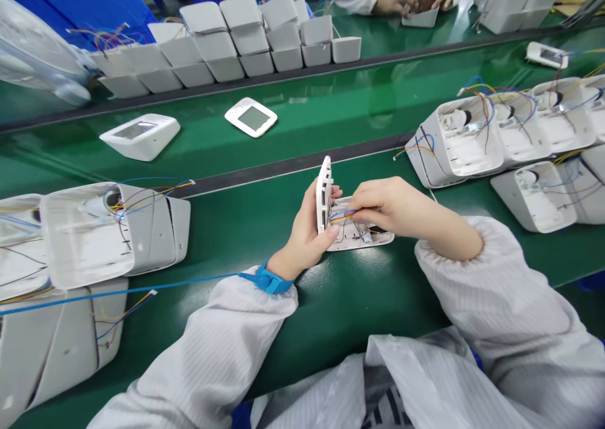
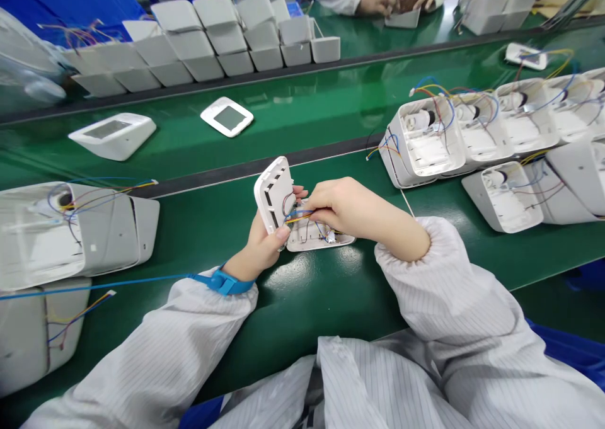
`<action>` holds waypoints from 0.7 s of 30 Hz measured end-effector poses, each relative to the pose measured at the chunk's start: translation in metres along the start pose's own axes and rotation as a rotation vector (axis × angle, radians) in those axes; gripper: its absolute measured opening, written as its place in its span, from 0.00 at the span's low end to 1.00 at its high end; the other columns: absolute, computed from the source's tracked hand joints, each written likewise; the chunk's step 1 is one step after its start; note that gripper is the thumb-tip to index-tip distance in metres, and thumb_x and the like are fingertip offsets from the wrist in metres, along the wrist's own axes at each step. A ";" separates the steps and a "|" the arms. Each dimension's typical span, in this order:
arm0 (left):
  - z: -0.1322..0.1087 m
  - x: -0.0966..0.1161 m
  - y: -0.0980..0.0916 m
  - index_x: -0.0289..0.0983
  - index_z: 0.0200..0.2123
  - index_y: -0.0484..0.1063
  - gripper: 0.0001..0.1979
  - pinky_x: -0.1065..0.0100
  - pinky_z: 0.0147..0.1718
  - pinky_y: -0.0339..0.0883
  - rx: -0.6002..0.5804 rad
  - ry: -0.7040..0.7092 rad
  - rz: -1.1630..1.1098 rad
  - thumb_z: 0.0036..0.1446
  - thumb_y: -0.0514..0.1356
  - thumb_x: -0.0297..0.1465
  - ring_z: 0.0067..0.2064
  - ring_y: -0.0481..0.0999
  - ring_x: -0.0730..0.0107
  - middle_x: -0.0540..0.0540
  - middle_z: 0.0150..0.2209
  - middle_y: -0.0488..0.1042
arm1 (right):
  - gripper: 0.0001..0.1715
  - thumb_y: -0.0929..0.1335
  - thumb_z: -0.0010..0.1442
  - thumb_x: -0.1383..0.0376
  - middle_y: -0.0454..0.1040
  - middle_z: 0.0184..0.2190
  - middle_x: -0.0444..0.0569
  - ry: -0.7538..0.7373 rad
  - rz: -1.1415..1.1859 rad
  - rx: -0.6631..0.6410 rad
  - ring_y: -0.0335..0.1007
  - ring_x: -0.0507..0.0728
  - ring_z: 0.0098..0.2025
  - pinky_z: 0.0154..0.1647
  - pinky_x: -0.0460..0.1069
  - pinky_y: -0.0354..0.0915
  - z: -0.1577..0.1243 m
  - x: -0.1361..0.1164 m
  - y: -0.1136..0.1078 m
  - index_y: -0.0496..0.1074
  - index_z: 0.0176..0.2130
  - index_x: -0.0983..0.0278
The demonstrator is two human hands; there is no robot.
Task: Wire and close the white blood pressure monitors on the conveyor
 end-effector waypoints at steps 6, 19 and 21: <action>0.002 0.011 0.005 0.40 0.69 0.47 0.43 0.46 0.63 0.60 -0.024 0.041 0.175 0.59 0.60 0.50 0.64 0.64 0.47 0.34 0.65 0.59 | 0.09 0.68 0.65 0.66 0.78 0.34 0.50 -0.015 -0.382 -0.048 0.67 0.58 0.39 0.36 0.52 0.58 0.009 0.010 0.018 0.80 0.38 0.63; 0.014 0.034 0.014 0.43 0.69 0.54 0.45 0.49 0.58 0.65 -0.402 0.088 0.764 0.51 0.67 0.39 0.61 0.66 0.46 0.35 0.62 0.62 | 0.08 0.69 0.58 0.69 0.81 0.41 0.47 0.272 0.157 -0.118 0.74 0.57 0.40 0.39 0.51 0.67 0.000 0.049 0.013 0.79 0.38 0.62; 0.015 0.030 0.012 0.46 0.69 0.55 0.46 0.46 0.58 0.65 -0.466 0.066 0.801 0.49 0.69 0.44 0.60 0.66 0.43 0.36 0.62 0.62 | 0.10 0.69 0.59 0.66 0.81 0.43 0.46 0.339 0.475 -0.041 0.76 0.57 0.42 0.42 0.50 0.70 -0.005 0.063 0.002 0.80 0.41 0.61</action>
Point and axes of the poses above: each hand's wrist, its own z-axis towards the middle knuckle, its own y-axis out of the palm, x = y × z, the point moved 5 cm from there along z, towards the middle knuckle
